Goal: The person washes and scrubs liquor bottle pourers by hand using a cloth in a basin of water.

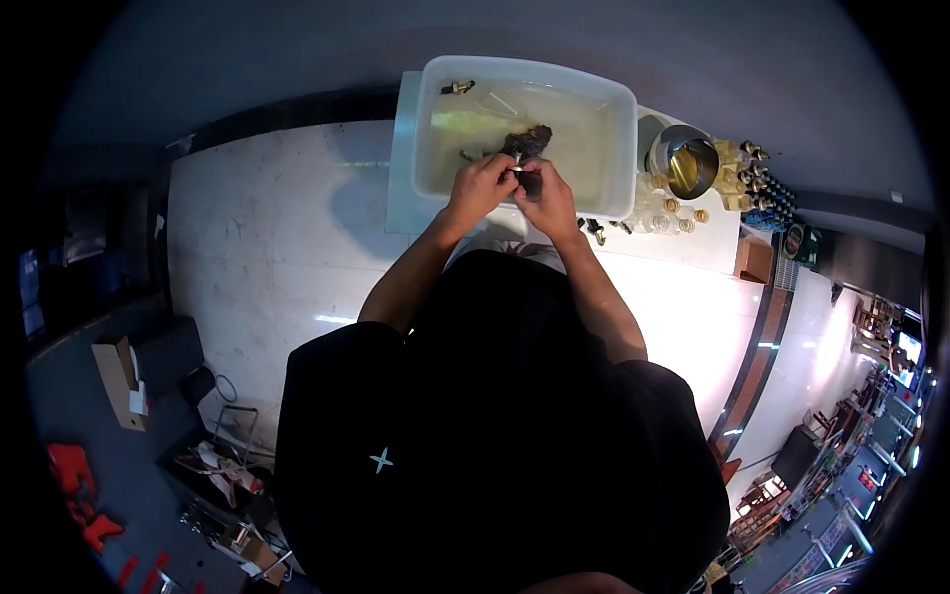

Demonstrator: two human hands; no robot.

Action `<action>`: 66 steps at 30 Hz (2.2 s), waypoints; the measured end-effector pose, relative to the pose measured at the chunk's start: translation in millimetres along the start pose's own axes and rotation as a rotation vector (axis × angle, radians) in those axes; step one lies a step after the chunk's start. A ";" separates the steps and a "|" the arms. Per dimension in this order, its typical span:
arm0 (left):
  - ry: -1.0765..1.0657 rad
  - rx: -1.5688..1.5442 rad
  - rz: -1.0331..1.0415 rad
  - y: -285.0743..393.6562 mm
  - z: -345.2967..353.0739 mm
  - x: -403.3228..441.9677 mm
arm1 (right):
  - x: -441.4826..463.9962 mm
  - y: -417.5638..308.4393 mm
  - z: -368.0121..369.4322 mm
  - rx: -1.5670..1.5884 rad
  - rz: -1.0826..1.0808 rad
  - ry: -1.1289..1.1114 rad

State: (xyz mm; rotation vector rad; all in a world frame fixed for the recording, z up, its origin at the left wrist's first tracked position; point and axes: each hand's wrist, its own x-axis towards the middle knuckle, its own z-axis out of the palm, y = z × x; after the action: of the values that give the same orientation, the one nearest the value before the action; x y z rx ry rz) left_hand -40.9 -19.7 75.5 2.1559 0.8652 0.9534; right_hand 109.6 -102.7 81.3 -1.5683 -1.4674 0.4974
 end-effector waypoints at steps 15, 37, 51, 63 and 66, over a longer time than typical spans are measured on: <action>0.037 -0.293 -0.119 -3.5 11.3 3.9 | 5.8 -5.7 -1.1 0.094 0.080 0.077; -0.060 -0.306 -0.192 -10.5 11.2 2.6 | 3.1 -1.9 3.2 0.086 0.134 0.142; -0.081 -0.287 -0.217 -10.5 8.6 2.5 | 2.8 -0.8 4.2 0.089 0.139 0.177; -0.096 -0.344 -0.269 -12.9 9.3 2.8 | 0.4 2.8 5.6 0.072 0.138 0.178; -0.083 -0.365 -0.264 -13.3 10.3 2.9 | 1.5 1.9 4.8 0.062 0.145 0.180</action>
State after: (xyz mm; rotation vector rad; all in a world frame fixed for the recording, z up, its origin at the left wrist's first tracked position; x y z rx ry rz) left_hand -35.3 -12.4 61.1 1.7117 0.8374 0.8111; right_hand 107.3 -99.5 77.8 -1.6332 -1.1984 0.4671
